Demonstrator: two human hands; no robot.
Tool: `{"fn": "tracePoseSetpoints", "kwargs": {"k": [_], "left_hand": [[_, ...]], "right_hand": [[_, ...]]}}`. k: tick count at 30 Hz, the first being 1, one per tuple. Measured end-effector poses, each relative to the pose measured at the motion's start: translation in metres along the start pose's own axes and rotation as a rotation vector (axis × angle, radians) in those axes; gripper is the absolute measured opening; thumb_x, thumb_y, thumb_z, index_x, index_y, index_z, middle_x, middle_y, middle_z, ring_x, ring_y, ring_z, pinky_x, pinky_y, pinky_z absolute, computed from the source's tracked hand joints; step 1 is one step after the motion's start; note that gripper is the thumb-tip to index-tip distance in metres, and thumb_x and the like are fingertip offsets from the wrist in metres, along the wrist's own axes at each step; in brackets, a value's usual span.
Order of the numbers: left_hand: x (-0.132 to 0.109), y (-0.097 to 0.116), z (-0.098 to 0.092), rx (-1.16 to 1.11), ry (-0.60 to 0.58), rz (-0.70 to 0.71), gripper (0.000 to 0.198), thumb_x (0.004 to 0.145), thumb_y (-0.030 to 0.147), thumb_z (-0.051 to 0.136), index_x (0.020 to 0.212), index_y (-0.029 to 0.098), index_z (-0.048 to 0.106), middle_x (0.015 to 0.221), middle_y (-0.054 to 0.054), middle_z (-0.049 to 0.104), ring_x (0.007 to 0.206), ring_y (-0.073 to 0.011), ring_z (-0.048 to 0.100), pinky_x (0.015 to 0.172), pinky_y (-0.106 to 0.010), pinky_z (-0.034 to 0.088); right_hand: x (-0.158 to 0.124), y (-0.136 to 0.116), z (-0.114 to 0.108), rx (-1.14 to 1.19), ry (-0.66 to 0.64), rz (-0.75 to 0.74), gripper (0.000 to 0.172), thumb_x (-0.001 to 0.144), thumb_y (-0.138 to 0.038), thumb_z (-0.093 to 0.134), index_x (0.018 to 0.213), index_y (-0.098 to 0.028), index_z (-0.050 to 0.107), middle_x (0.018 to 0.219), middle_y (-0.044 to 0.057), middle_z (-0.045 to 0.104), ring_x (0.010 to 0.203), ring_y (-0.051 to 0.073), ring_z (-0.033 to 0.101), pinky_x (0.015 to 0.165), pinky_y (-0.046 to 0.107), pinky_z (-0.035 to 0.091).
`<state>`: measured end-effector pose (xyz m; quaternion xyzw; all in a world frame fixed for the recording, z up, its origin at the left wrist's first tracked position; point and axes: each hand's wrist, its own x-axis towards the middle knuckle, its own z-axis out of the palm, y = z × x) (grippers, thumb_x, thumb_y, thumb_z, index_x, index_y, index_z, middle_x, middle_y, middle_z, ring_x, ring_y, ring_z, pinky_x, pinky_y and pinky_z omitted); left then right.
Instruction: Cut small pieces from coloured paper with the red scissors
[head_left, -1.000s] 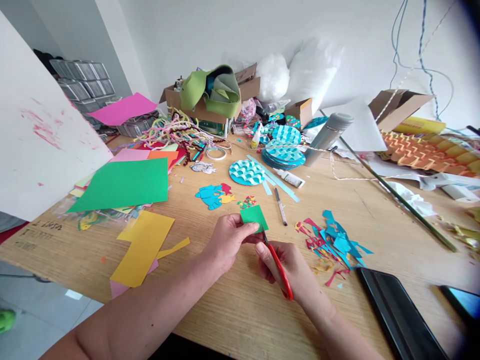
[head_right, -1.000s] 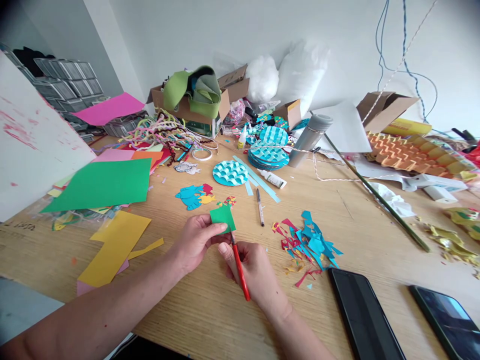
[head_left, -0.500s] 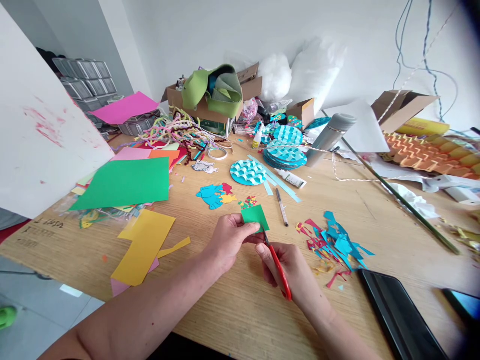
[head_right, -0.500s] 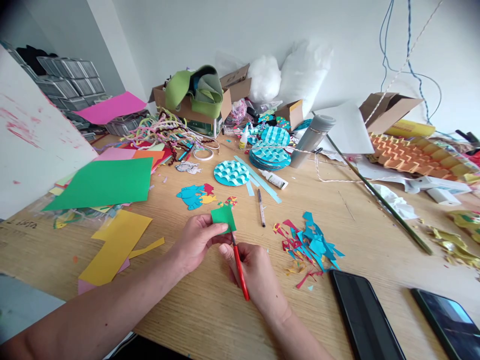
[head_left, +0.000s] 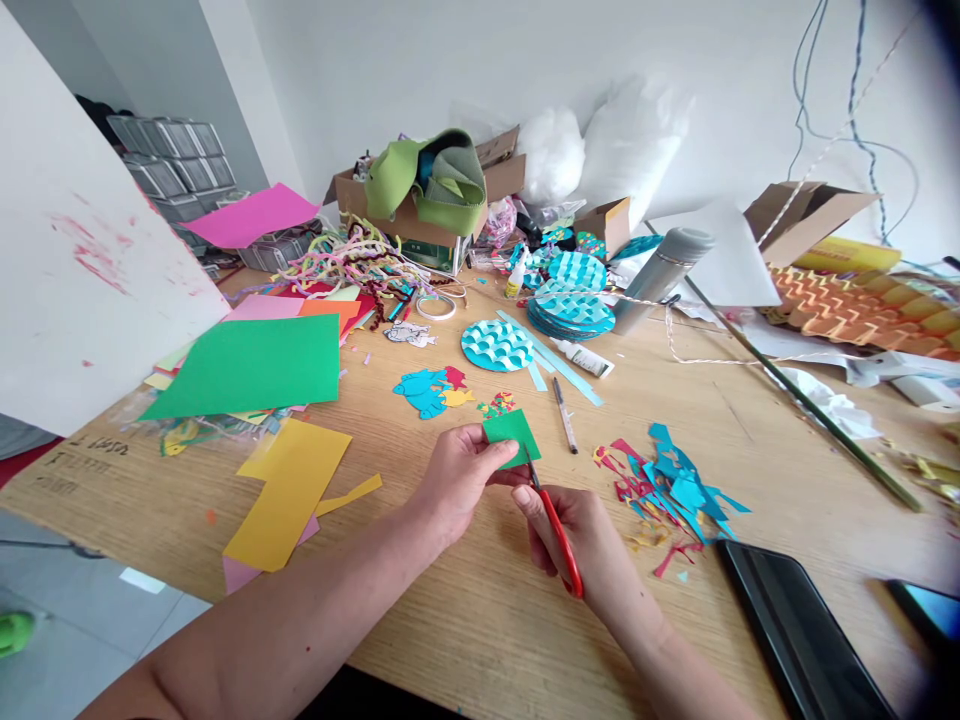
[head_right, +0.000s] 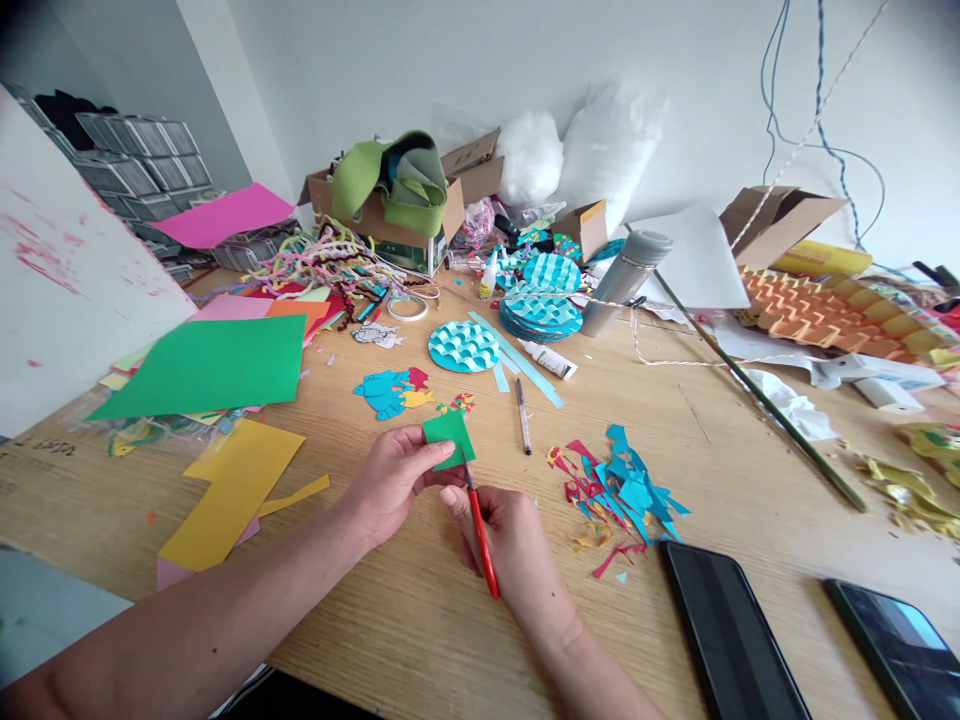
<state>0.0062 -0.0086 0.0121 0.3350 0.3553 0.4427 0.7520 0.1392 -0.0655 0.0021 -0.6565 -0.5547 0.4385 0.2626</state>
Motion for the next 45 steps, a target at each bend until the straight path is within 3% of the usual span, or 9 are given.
{"fn": "tracePoseSetpoints", "kwargs": {"k": [29,45], "left_hand": [[0.0007,-0.0004,0.0,0.11,0.017,0.034,0.018,0.064,0.028,0.07,0.068,0.011,0.066,0.065,-0.005,0.066,0.059,-0.0137,0.06,0.063,-0.028,0.051],[-0.0003,-0.0002,0.0008,0.091,-0.005,0.007,0.019,0.064,0.029,0.072,0.069,0.011,0.066,0.068,-0.004,0.066,0.061,-0.0126,0.059,0.064,-0.027,0.049]], "right_hand": [[0.001,-0.0006,-0.0013,0.095,-0.076,0.037,0.057,0.077,-0.068,0.053,0.049,-0.018,0.047,0.039,0.001,0.054,0.032,0.009,0.046,0.034,0.018,0.033],[-0.0007,-0.0043,-0.0008,0.098,-0.052,0.081,0.058,0.076,-0.069,0.052,0.048,-0.019,0.045,0.036,0.0,0.052,0.03,0.009,0.044,0.032,0.018,0.031]]}}
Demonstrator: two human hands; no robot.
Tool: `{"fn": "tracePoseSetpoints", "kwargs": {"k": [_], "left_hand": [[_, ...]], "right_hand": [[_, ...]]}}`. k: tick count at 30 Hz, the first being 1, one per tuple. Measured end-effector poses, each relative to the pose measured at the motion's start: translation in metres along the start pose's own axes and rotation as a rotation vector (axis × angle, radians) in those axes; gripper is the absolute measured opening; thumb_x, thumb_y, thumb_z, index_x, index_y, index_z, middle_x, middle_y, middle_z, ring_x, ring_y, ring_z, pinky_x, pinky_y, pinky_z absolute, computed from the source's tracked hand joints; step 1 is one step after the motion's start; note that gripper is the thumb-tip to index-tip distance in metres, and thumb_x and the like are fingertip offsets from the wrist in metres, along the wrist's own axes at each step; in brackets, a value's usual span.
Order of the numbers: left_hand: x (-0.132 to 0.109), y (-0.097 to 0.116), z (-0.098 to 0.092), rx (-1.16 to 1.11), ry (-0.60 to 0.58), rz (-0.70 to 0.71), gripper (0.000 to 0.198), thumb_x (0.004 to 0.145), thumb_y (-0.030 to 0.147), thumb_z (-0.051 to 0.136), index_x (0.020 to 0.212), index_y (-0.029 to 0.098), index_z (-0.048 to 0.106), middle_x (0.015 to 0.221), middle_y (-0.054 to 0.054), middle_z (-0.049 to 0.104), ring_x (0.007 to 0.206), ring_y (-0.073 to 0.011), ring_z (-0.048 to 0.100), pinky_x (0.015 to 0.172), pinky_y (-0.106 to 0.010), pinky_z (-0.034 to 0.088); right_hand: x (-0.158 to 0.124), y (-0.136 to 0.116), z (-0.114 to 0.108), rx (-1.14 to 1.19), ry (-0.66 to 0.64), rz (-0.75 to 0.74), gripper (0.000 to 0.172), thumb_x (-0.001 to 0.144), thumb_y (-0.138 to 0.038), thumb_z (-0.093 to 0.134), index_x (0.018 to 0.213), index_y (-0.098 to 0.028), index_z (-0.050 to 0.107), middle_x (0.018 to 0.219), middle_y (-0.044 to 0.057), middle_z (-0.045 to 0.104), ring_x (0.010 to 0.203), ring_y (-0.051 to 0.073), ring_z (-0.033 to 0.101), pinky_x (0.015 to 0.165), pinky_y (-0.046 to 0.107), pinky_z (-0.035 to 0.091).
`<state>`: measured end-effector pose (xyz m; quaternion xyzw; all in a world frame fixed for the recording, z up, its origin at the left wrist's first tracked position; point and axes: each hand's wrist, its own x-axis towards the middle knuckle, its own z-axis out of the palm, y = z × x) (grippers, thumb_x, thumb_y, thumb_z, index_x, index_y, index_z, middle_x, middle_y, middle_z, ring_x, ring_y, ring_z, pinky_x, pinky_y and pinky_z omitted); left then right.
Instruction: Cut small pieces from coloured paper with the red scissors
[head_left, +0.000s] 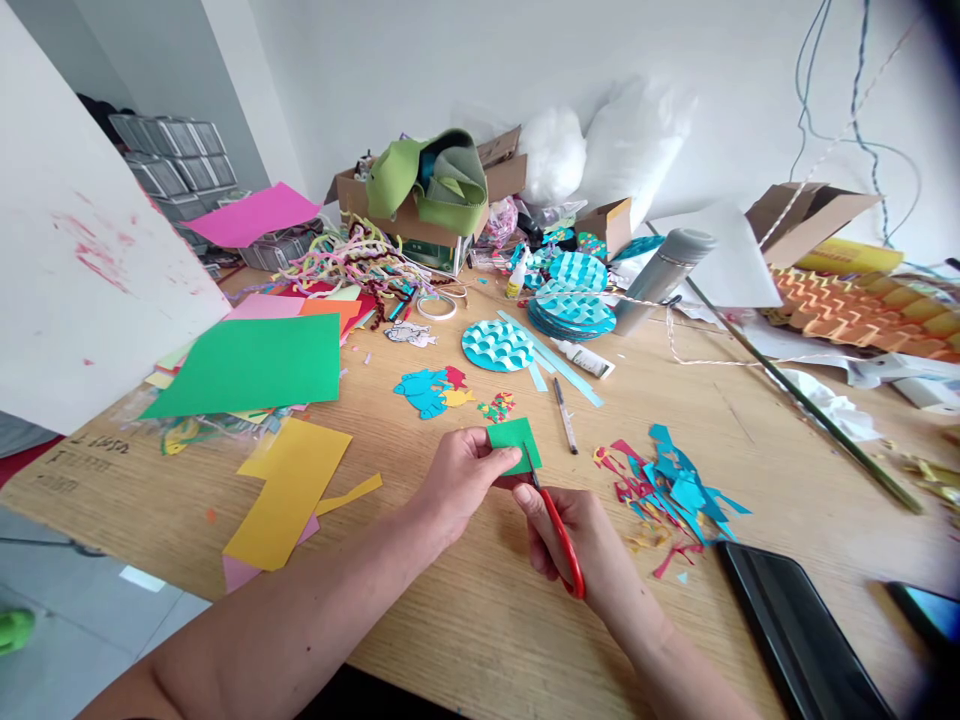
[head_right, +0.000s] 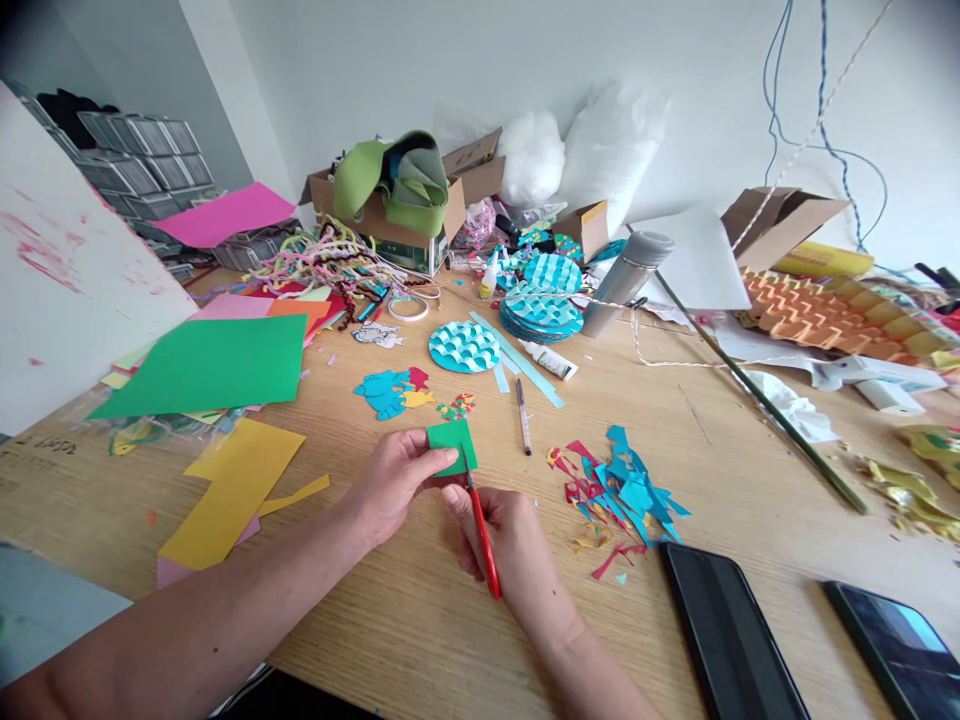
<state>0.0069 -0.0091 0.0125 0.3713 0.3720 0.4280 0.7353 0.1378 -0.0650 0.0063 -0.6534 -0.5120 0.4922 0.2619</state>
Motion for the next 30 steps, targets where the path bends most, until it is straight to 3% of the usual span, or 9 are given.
{"fn": "tracePoseSetpoints", "kwargs": {"k": [30], "left_hand": [[0.0021,-0.0017,-0.0016,0.027,0.013,0.0,0.018,0.064,0.03,0.071,0.067,0.012,0.068,0.064,-0.004,0.066,0.058,-0.0126,0.058,0.063,-0.026,0.049]], "right_hand": [[0.0001,-0.0007,0.0014,0.05,-0.03,0.044,0.058,0.073,-0.073,0.053,0.05,-0.02,0.044,0.037,0.0,0.053,0.031,0.01,0.044,0.032,0.019,0.032]]}}
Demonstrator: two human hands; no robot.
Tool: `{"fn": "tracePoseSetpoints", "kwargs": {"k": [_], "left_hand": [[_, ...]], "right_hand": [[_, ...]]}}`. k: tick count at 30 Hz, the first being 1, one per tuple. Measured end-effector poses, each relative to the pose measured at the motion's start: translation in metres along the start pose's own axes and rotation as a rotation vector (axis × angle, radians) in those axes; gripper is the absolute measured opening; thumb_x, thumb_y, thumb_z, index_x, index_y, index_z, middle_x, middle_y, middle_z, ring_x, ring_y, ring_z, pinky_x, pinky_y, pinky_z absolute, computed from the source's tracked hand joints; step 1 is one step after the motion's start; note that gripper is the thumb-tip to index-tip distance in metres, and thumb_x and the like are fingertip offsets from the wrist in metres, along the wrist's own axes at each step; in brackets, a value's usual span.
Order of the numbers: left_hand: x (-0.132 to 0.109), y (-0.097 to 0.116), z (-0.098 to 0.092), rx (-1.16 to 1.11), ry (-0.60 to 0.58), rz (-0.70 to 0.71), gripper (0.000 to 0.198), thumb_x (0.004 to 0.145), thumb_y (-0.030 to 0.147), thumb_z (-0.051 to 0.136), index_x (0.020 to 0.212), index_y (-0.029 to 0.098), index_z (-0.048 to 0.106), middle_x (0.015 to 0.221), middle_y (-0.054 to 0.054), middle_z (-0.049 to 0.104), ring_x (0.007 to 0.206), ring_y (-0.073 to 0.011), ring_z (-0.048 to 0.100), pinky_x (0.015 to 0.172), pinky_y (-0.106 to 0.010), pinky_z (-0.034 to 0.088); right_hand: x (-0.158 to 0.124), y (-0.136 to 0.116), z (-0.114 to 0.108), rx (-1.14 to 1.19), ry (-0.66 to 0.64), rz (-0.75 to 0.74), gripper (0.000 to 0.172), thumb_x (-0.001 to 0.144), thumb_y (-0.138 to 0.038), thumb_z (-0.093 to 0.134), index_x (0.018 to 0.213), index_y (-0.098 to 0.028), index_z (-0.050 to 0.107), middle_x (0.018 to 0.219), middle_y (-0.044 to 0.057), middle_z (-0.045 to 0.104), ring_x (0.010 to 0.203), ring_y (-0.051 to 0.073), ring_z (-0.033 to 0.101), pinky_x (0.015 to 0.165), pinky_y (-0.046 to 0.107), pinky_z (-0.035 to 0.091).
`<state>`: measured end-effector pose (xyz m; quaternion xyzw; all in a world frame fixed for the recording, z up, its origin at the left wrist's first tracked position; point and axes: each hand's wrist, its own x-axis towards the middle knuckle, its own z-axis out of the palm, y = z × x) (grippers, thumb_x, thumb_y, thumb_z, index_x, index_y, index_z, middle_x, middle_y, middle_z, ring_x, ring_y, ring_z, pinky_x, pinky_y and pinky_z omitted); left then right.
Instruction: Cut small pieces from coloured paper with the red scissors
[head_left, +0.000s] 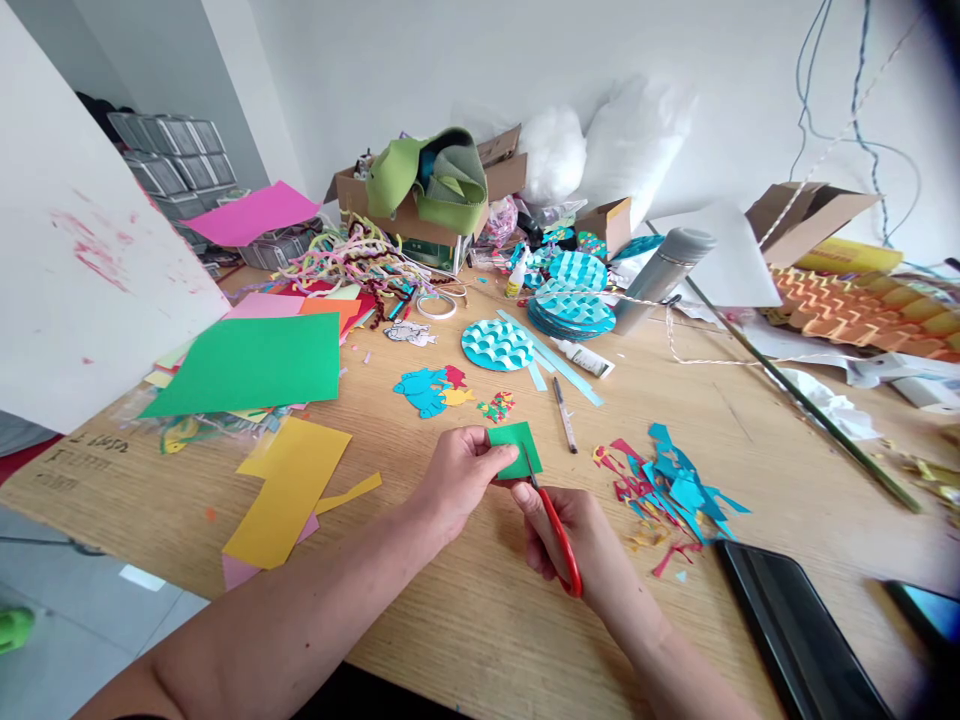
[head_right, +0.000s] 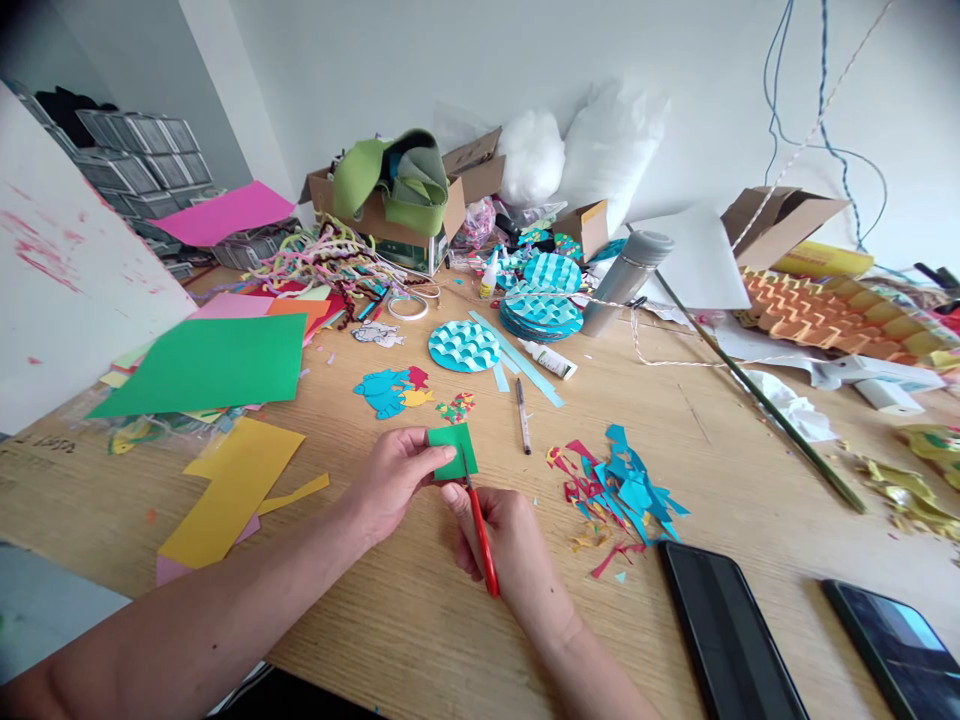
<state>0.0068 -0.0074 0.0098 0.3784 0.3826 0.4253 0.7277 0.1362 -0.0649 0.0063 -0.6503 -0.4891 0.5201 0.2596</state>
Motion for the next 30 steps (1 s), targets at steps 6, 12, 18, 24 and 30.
{"fn": "tracePoseSetpoints", "kwargs": {"k": [6,12,18,24,30], "left_hand": [[0.0008,-0.0015,-0.0005,0.037,0.01,0.004,0.018,0.064,0.03,0.07,0.067,0.012,0.067,0.063,-0.003,0.064,0.058,-0.0123,0.056,0.062,-0.026,0.048],[-0.0007,-0.0004,0.0005,0.055,0.01,0.002,0.017,0.064,0.029,0.068,0.066,0.012,0.065,0.062,-0.003,0.062,0.057,-0.0113,0.054,0.06,-0.026,0.046],[-0.0013,0.0009,0.0008,0.066,0.034,-0.006,0.019,0.064,0.03,0.068,0.067,0.011,0.065,0.066,-0.005,0.064,0.06,-0.0136,0.057,0.063,-0.028,0.047],[-0.0005,-0.0004,0.0,0.079,0.037,-0.013,0.018,0.063,0.031,0.068,0.066,0.013,0.065,0.064,-0.003,0.063,0.061,-0.0143,0.058,0.062,-0.028,0.047],[-0.0015,0.0001,0.0002,0.081,0.007,-0.026,0.017,0.064,0.03,0.067,0.065,0.013,0.064,0.062,-0.002,0.062,0.059,-0.0135,0.057,0.063,-0.027,0.047]], "right_hand": [[0.002,0.0029,-0.0007,0.01,-0.012,-0.015,0.057,0.073,-0.072,0.053,0.051,-0.019,0.047,0.04,0.001,0.055,0.032,0.011,0.047,0.034,0.02,0.035],[0.0036,0.004,-0.0004,0.009,-0.007,-0.039,0.056,0.076,-0.07,0.053,0.053,-0.019,0.048,0.041,0.001,0.056,0.034,0.01,0.047,0.035,0.019,0.036],[0.0037,0.0045,-0.0015,-0.02,-0.016,-0.08,0.056,0.079,-0.068,0.052,0.053,-0.018,0.05,0.043,0.001,0.057,0.035,0.01,0.048,0.037,0.019,0.035],[0.0026,0.0047,-0.0018,-0.03,-0.024,-0.083,0.055,0.08,-0.067,0.051,0.055,-0.018,0.051,0.044,0.001,0.057,0.036,0.011,0.049,0.038,0.02,0.036],[0.001,0.0025,-0.0028,0.001,-0.038,-0.079,0.053,0.082,-0.064,0.051,0.057,-0.018,0.051,0.044,0.001,0.057,0.037,0.01,0.049,0.039,0.019,0.037]]}}
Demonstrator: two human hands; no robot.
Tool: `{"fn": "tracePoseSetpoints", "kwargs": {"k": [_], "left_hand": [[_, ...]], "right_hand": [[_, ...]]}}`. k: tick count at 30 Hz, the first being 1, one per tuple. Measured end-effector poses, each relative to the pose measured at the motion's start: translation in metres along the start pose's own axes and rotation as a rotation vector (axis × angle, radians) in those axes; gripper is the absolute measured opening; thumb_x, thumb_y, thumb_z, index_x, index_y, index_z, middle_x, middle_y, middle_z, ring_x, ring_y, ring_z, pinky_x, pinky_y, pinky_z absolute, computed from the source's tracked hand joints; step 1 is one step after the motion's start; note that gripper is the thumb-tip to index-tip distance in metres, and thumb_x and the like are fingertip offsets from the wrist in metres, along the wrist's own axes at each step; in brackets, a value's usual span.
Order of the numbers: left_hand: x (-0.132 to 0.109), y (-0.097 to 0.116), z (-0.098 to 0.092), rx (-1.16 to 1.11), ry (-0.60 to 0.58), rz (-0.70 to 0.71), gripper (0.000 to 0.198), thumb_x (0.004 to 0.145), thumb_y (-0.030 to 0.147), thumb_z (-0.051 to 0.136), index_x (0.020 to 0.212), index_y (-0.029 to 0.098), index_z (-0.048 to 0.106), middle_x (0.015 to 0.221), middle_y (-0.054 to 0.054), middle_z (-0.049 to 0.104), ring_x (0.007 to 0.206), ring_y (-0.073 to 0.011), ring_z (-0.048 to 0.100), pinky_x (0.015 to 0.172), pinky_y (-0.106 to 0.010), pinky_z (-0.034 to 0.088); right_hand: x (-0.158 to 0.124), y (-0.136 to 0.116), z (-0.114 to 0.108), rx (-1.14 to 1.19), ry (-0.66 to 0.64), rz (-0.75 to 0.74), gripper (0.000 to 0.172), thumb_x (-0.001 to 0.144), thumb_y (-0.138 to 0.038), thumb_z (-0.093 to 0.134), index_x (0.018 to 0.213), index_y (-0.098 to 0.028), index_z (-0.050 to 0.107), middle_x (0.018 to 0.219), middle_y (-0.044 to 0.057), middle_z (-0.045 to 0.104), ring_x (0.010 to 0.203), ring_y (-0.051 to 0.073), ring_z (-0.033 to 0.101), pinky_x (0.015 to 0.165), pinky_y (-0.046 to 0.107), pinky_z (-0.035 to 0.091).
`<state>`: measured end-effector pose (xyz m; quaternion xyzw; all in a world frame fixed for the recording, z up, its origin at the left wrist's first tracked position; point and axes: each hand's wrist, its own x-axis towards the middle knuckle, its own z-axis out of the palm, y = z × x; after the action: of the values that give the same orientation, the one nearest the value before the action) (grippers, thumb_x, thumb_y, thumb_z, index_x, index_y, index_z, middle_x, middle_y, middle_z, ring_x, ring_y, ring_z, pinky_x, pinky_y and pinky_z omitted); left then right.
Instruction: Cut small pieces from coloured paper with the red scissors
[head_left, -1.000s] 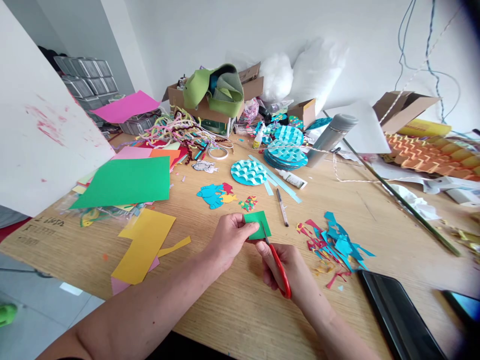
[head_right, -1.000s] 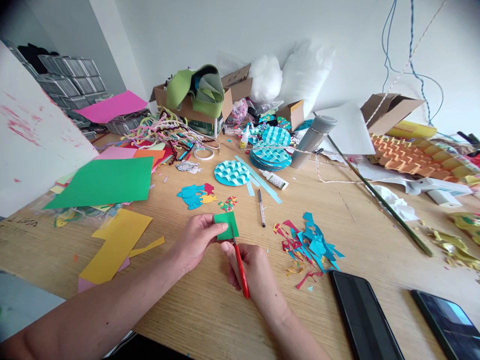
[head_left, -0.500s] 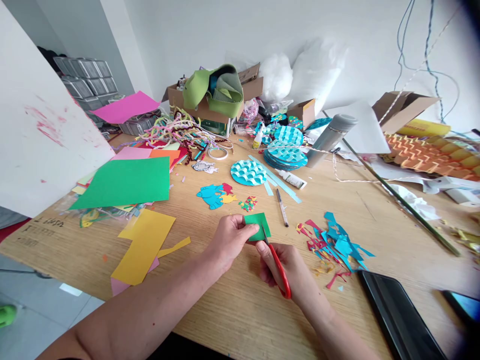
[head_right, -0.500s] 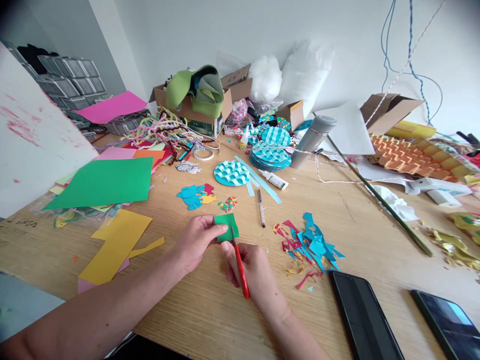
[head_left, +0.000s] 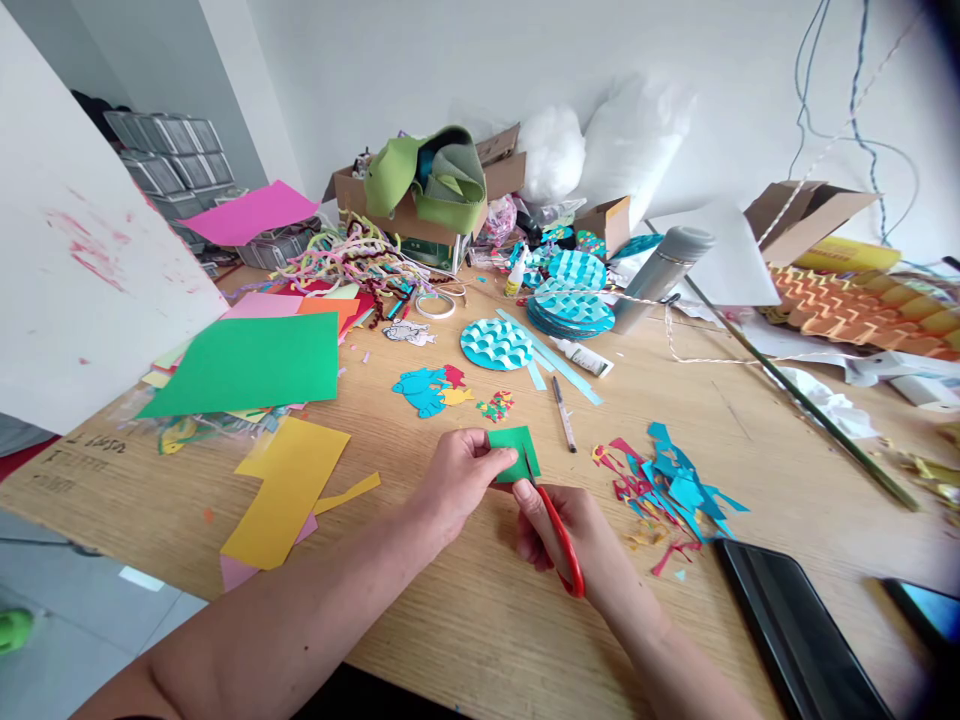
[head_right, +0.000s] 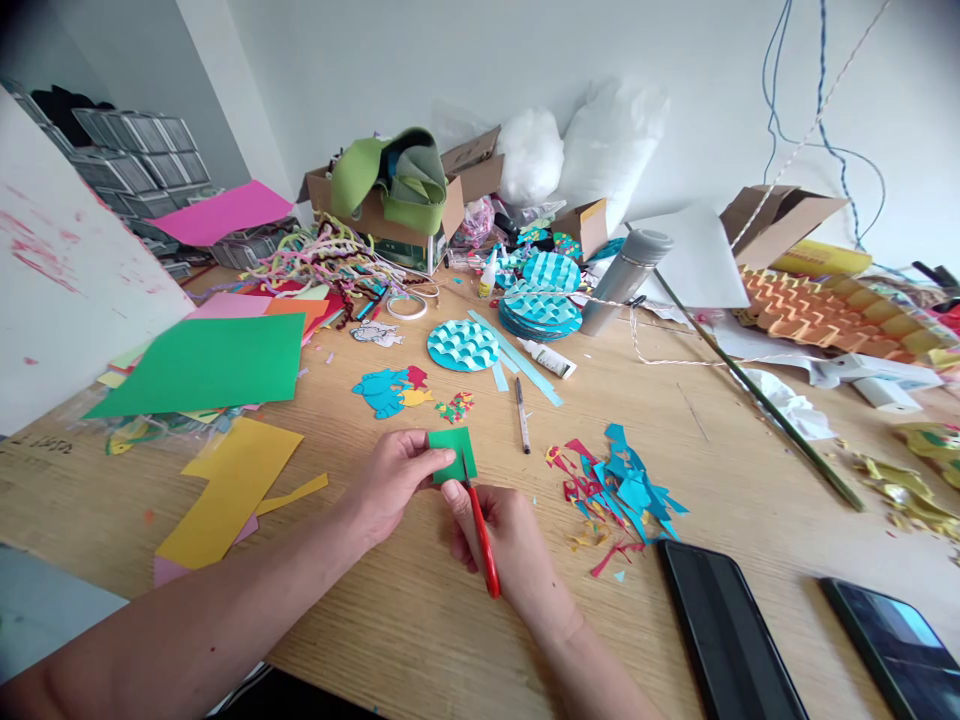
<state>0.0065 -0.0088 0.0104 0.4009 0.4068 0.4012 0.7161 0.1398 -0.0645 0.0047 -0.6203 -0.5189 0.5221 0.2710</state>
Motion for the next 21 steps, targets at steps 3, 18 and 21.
{"fn": "tracePoseSetpoints", "kwargs": {"k": [3,18,21], "left_hand": [[-0.0003,-0.0004,-0.0001,0.011,-0.002,0.006,0.017,0.064,0.03,0.067,0.064,0.013,0.063,0.062,-0.002,0.062,0.059,-0.0134,0.057,0.062,-0.027,0.046],[-0.0002,-0.0038,0.0004,0.093,0.026,0.028,0.019,0.065,0.031,0.065,0.062,0.013,0.06,0.059,-0.001,0.057,0.055,-0.0105,0.047,0.058,-0.026,0.041],[0.0002,-0.004,-0.0002,0.096,0.023,0.027,0.019,0.065,0.031,0.064,0.063,0.013,0.061,0.06,-0.002,0.057,0.055,-0.0107,0.047,0.059,-0.026,0.042]], "right_hand": [[-0.0003,-0.0006,0.0001,0.022,0.0,0.006,0.053,0.081,-0.065,0.051,0.057,-0.018,0.051,0.044,0.0,0.056,0.037,0.01,0.049,0.039,0.019,0.038],[-0.0001,-0.0003,0.0012,0.037,0.018,0.02,0.054,0.079,-0.067,0.053,0.055,-0.019,0.047,0.041,0.0,0.054,0.034,0.009,0.046,0.036,0.018,0.035],[0.0003,-0.0005,0.0016,0.029,0.023,0.021,0.054,0.079,-0.067,0.053,0.054,-0.019,0.047,0.04,0.0,0.054,0.034,0.009,0.046,0.036,0.018,0.035]]}}
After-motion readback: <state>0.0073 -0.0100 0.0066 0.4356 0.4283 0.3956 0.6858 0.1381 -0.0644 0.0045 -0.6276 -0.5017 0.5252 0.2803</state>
